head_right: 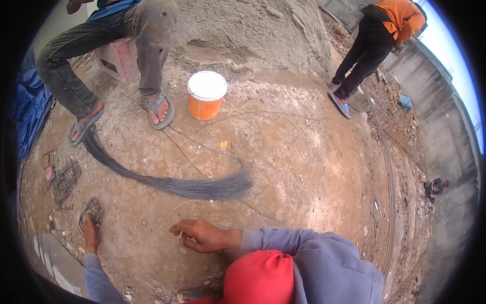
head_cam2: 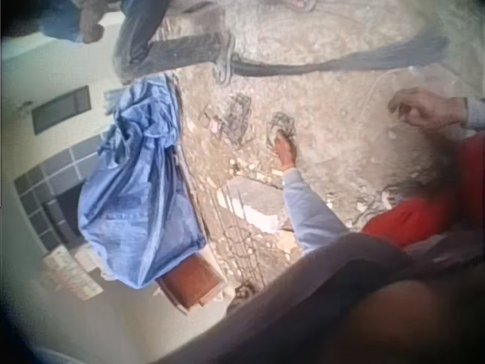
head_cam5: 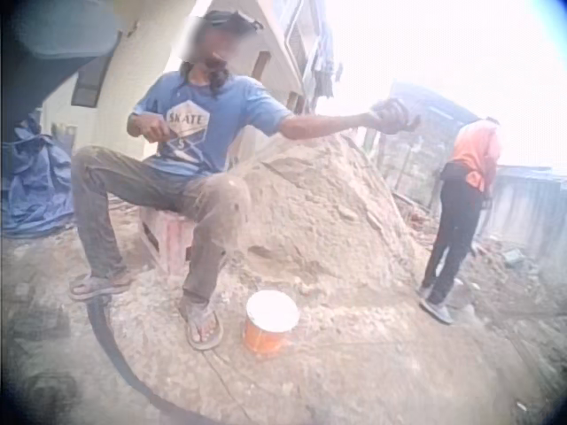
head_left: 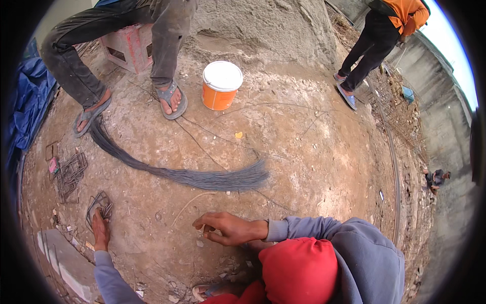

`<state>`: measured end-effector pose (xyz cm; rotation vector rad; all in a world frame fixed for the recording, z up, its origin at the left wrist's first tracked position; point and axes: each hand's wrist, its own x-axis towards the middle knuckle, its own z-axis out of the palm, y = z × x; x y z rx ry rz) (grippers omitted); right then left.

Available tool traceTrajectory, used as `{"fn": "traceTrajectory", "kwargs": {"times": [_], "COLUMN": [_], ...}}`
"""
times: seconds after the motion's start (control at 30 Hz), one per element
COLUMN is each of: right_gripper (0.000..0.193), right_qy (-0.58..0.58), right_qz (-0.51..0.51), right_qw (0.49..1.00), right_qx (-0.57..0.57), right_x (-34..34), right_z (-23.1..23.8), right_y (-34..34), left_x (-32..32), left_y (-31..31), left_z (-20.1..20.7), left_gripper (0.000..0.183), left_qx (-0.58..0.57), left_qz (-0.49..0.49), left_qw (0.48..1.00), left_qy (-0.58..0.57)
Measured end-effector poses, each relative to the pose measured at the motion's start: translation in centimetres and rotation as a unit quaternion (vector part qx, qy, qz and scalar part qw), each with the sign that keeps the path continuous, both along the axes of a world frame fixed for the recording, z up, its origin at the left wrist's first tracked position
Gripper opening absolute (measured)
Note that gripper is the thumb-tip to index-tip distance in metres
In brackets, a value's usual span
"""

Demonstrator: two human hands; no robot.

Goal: The person bends and straightens small metal rods by hand, repeatedly forming and unfolding rectangular shapes. They handle the rods one at a time, stacking them into a small pile on the floor.

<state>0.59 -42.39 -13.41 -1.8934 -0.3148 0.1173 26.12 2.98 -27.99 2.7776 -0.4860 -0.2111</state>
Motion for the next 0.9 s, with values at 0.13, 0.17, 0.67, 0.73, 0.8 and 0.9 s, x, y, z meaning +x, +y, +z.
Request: {"fn": "traceTrajectory", "kwargs": {"times": [0.13,0.17,0.67,0.73,0.8,0.9], "right_gripper": [0.032,0.032,0.046,0.037,0.027,0.025], "right_qy": [0.005,0.011,0.248,0.235,0.292,0.297], "right_qz": [0.019,0.01,-0.015,-0.014,0.01,-0.008], "right_qw": [0.999,0.999,0.967,0.972,0.956,0.952], "right_qx": [0.037,0.036,0.056,0.011,0.029,0.067], "right_x": [-0.1,-0.5,0.7,0.1,0.3,-0.4], "right_z": [-0.4,-0.3,-4.1,-5.1,-3.4,-4.7], "right_y": [1.0,0.8,3.5,3.7,4.0,4.0], "left_x": [-2.9,-4.1,-23.5,-24.4,-24.7,-24.8], "left_y": [-2.0,-3.9,-25.2,-25.1,-24.7,-24.6], "left_z": [0.4,1.2,8.2,7.6,8.4,10.0], "left_gripper": [0.049,0.048,0.013,0.012,0.011,0.011], "left_qx": [-0.173,-0.227,-0.684,-0.682,-0.682,-0.686], "left_qz": [0.055,0.083,0.301,0.273,0.293,0.315], "left_qw": [0.982,0.97,0.54,0.564,0.55,0.542], "left_qy": [-0.043,0.004,0.387,0.378,0.383,0.369]}}
